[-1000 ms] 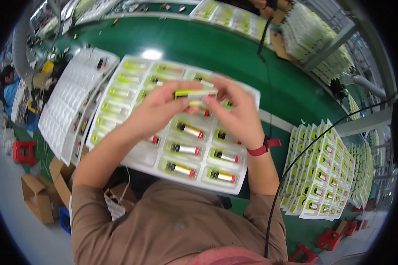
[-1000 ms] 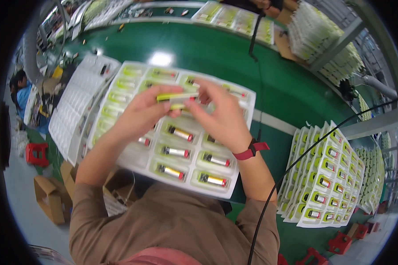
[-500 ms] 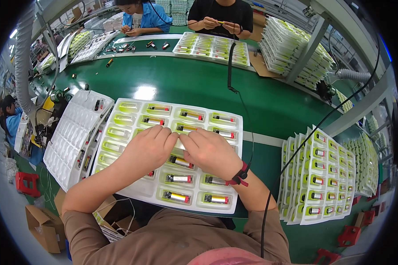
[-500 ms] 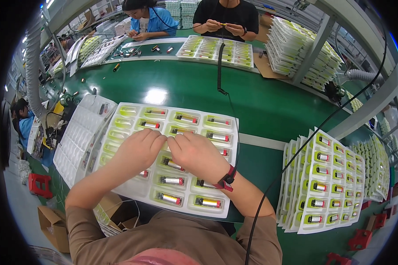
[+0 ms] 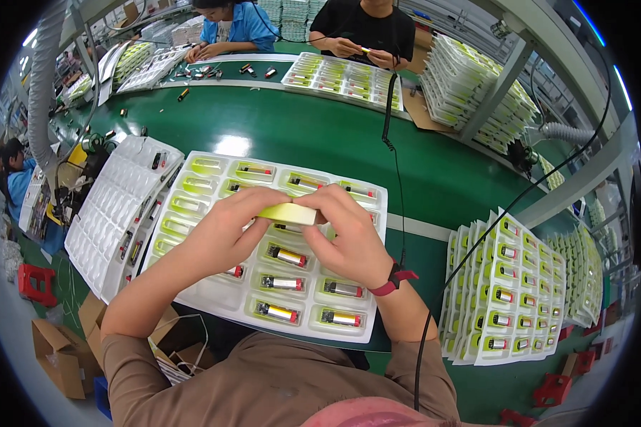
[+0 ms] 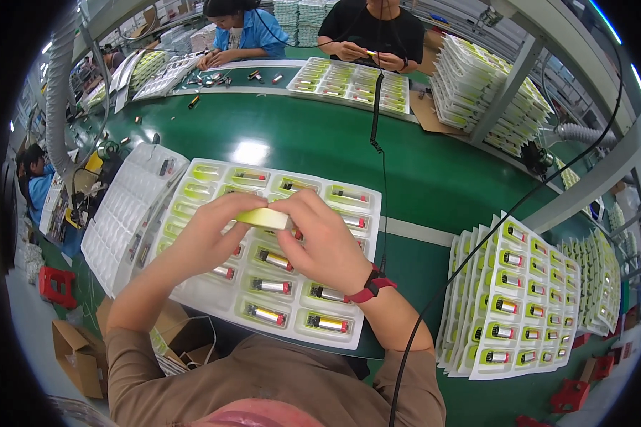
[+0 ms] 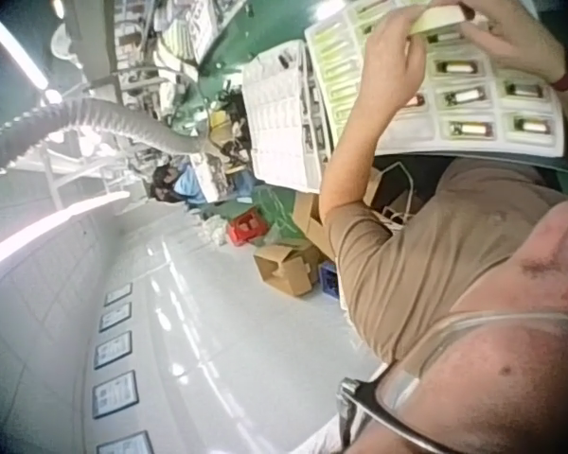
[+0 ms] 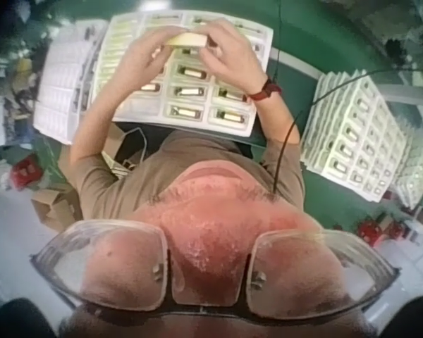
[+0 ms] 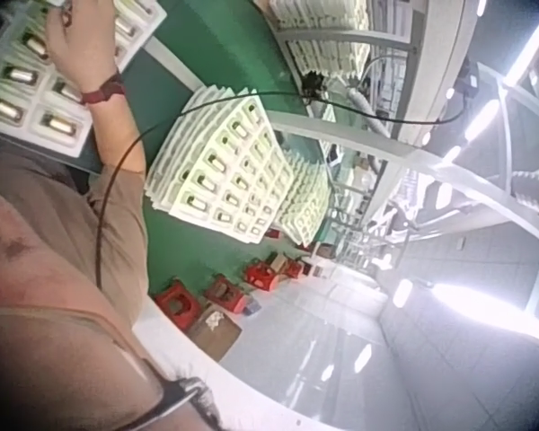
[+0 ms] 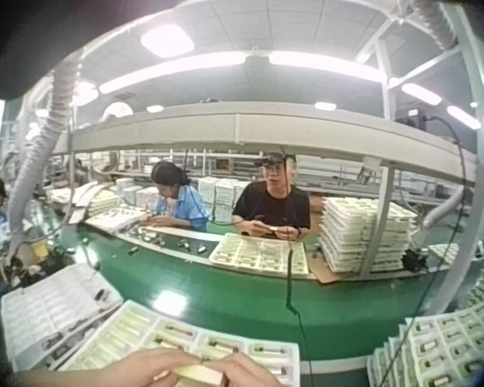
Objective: The person assembles small electronic components by hand, placing batteries and plastic housings into a tray.
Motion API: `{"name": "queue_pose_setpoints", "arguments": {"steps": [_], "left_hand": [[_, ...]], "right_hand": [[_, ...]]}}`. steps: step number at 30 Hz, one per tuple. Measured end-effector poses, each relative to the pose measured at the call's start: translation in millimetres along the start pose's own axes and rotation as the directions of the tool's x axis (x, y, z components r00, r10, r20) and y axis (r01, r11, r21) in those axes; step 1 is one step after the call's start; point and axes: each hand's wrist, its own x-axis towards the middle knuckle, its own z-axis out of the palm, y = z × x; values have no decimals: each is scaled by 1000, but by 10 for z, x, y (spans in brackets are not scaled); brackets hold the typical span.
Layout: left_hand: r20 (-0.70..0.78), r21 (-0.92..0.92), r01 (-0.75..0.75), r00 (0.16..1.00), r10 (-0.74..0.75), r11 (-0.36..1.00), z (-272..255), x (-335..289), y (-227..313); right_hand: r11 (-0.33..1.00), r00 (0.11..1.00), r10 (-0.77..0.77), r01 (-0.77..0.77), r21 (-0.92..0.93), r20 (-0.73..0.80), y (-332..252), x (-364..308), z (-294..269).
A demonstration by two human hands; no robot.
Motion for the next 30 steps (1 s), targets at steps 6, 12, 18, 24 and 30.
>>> {"name": "queue_pose_setpoints", "arguments": {"steps": [6,12,18,24,30], "left_hand": [[17,27,3,1000,-4,1000,15,26,21],[30,-98,7,1000,-4,995,-43,-34,69],[139,-750,144,989,-59,645,-63,-74,-107],[326,-879,317,945,-36,358,-86,-179,-301],[340,-880,380,923,-179,285,-106,-270,-175]], "right_hand": [[992,995,-81,75,-106,-58,48,-10,-13],[997,997,-73,73,31,1,-2,7,-101],[970,995,9,-32,239,96,90,5,-157],[816,952,47,-211,538,301,49,-29,-218],[769,938,105,-287,570,331,23,-64,-145]]}}
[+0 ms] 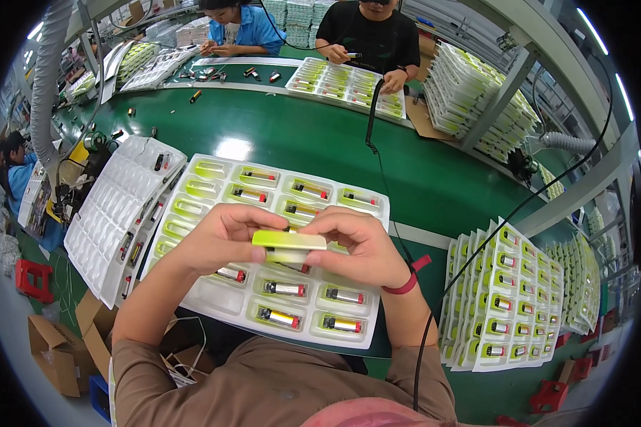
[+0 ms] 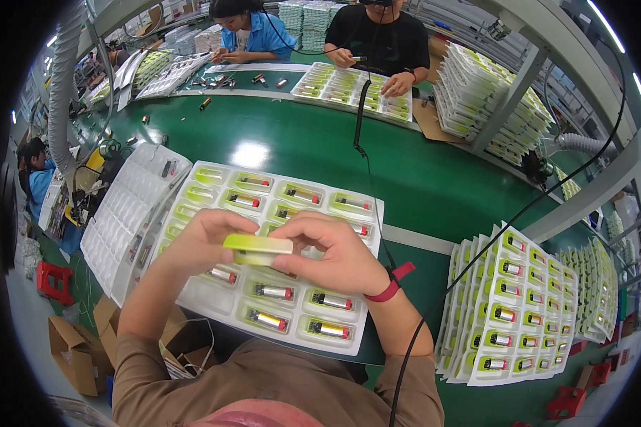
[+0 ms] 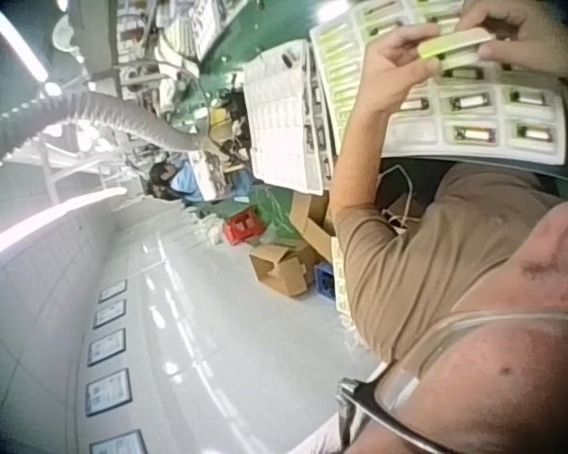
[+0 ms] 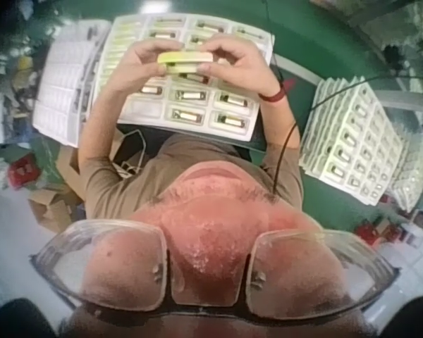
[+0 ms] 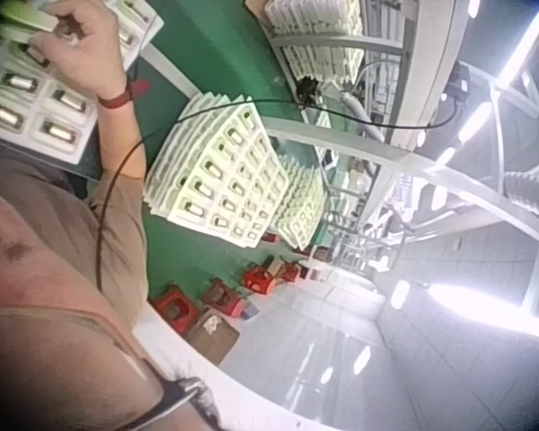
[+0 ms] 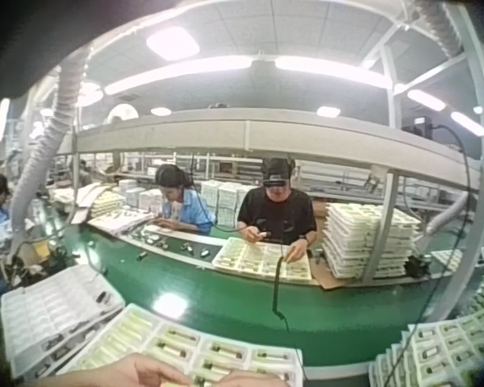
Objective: The person assembles small electronic components by hand, placing batteries and plastic housings into a tray.
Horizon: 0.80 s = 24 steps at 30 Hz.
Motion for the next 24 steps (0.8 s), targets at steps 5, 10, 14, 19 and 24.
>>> {"name": "queue_pose_setpoints", "arguments": {"steps": [5,10,14,19,24], "left_hand": [[-280,374,178,957,-72,910,-135,-255,216],[-257,876,166,955,147,453,-129,-859,115],[-167,935,102,971,168,339,-227,-1055,-199],[-139,972,95,971,197,214,-327,-1152,-232],[-3,985,-26,986,169,168,-456,-1174,-154]], "right_hand": [[914,991,-117,80,-398,-69,-78,-16,-217],[958,965,-112,42,-285,-236,-19,36,-433],[954,956,-8,-80,-288,-292,196,86,-493],[933,932,31,-156,-324,-360,316,88,-474],[894,782,-175,-127,-429,-598,340,70,-740]]}}
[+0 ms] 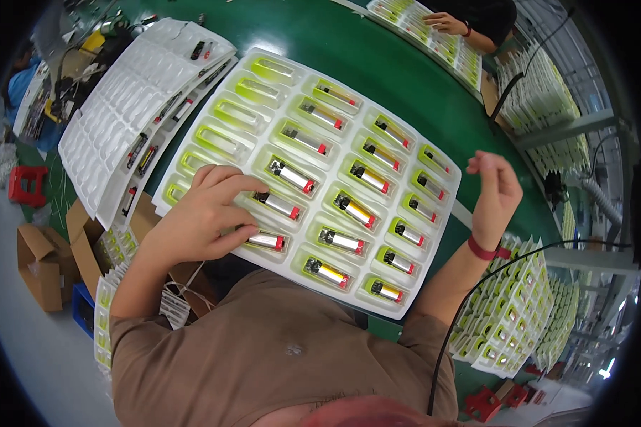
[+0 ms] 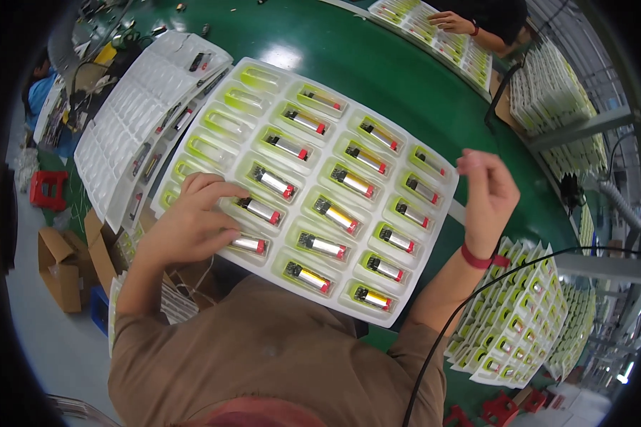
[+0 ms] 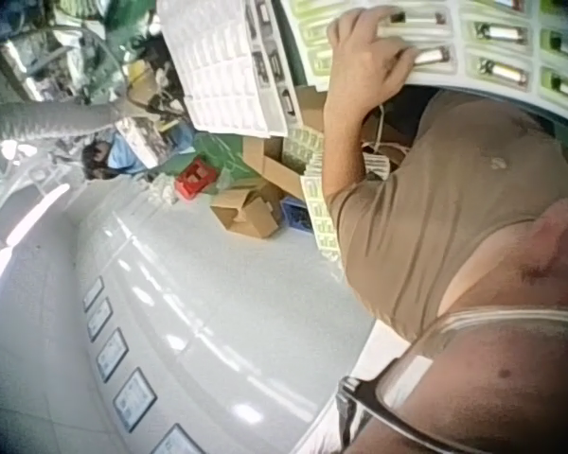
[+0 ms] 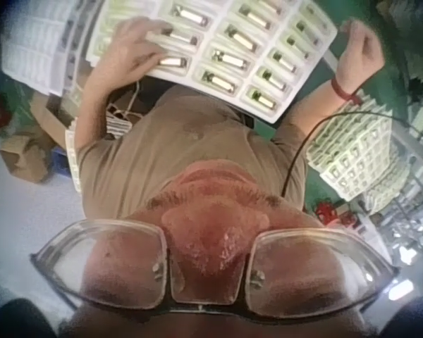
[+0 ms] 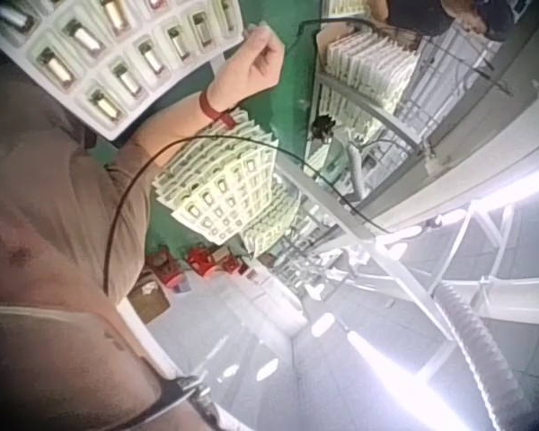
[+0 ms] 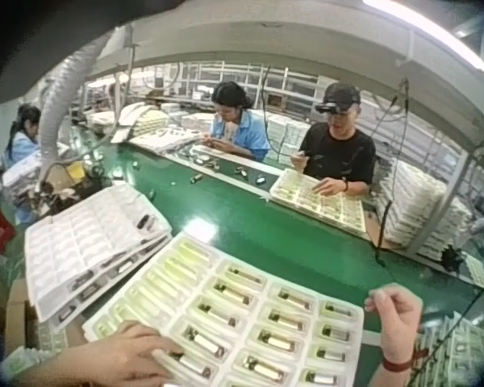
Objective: The person assembles small electronic components by hand, placing batteries and plastic housings into a tray.
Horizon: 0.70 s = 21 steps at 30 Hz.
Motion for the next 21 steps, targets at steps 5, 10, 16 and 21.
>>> {"name": "queue_pose_setpoints", "arguments": {"steps": [5,10,16,21], "left_hand": [[-85,57,-63,994,68,996,95,41,-14],[-185,126,33,983,-10,992,213,109,85],[111,358,113,980,-162,927,299,264,154],[164,366,120,968,-191,923,403,316,174]], "right_hand": [[976,903,178,-113,185,-391,828,316,-349],[921,831,388,-366,134,-398,1813,248,-374],[905,965,139,-215,-367,-223,2207,58,-214],[456,951,-297,60,-888,-88,2374,18,-287]]}}
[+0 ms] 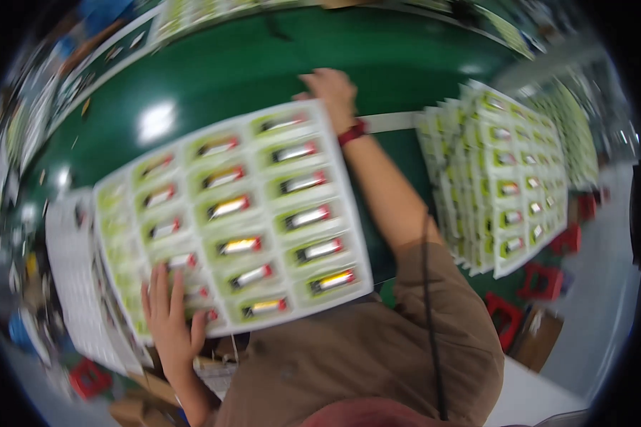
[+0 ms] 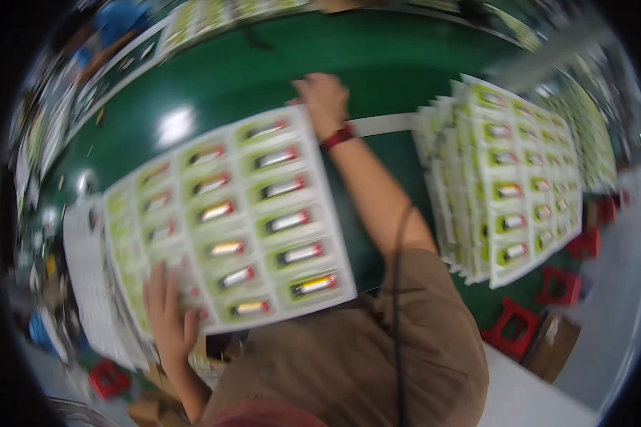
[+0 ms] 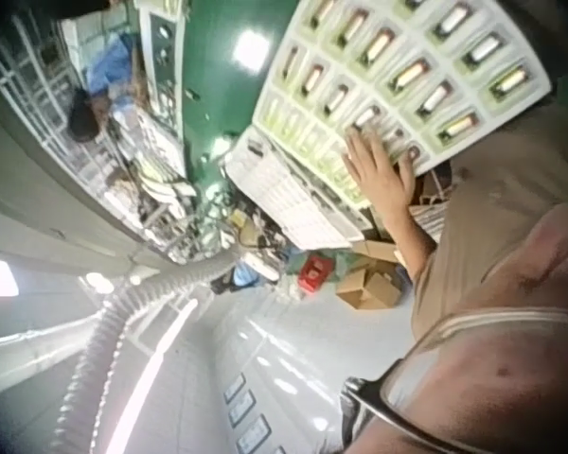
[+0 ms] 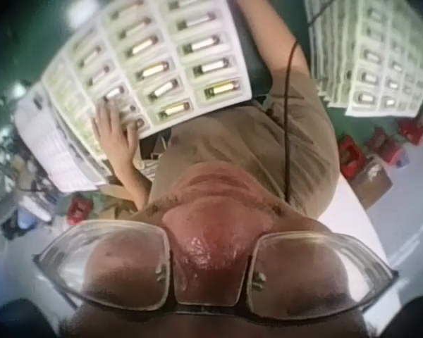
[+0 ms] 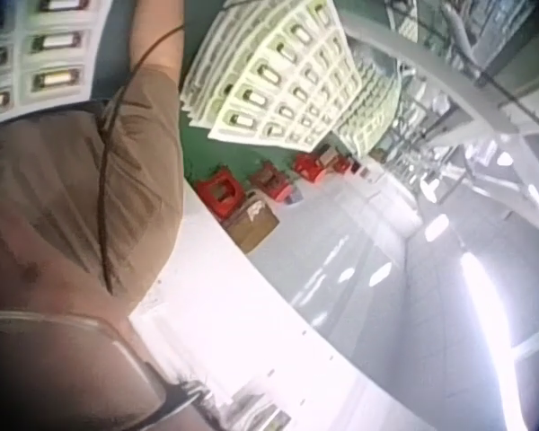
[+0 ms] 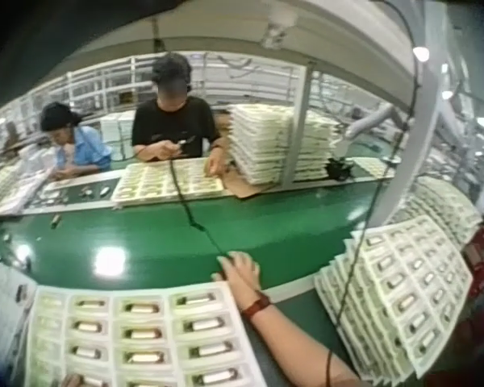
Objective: The person assembles small electronic components by hand, placing batteries and plastic housings into a tray.
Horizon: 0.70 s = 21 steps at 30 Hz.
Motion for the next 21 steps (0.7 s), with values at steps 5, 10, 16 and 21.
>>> {"name": "queue_pose_setpoints", "arguments": {"steps": [5,10,16,21], "left_hand": [[-84,75,-42,995,48,996,7,-237,-38],[-10,-21,-91,996,91,996,-28,-57,29],[-54,-8,-105,993,105,994,-57,38,49],[-49,28,-166,985,168,986,-31,109,-32]], "right_hand": [[982,897,161,-187,23,413,-456,45,21],[964,859,242,-266,-11,451,-291,-64,-177],[965,871,245,-261,-20,425,-390,-55,-229],[951,891,283,-308,16,355,-386,7,-390]]}}
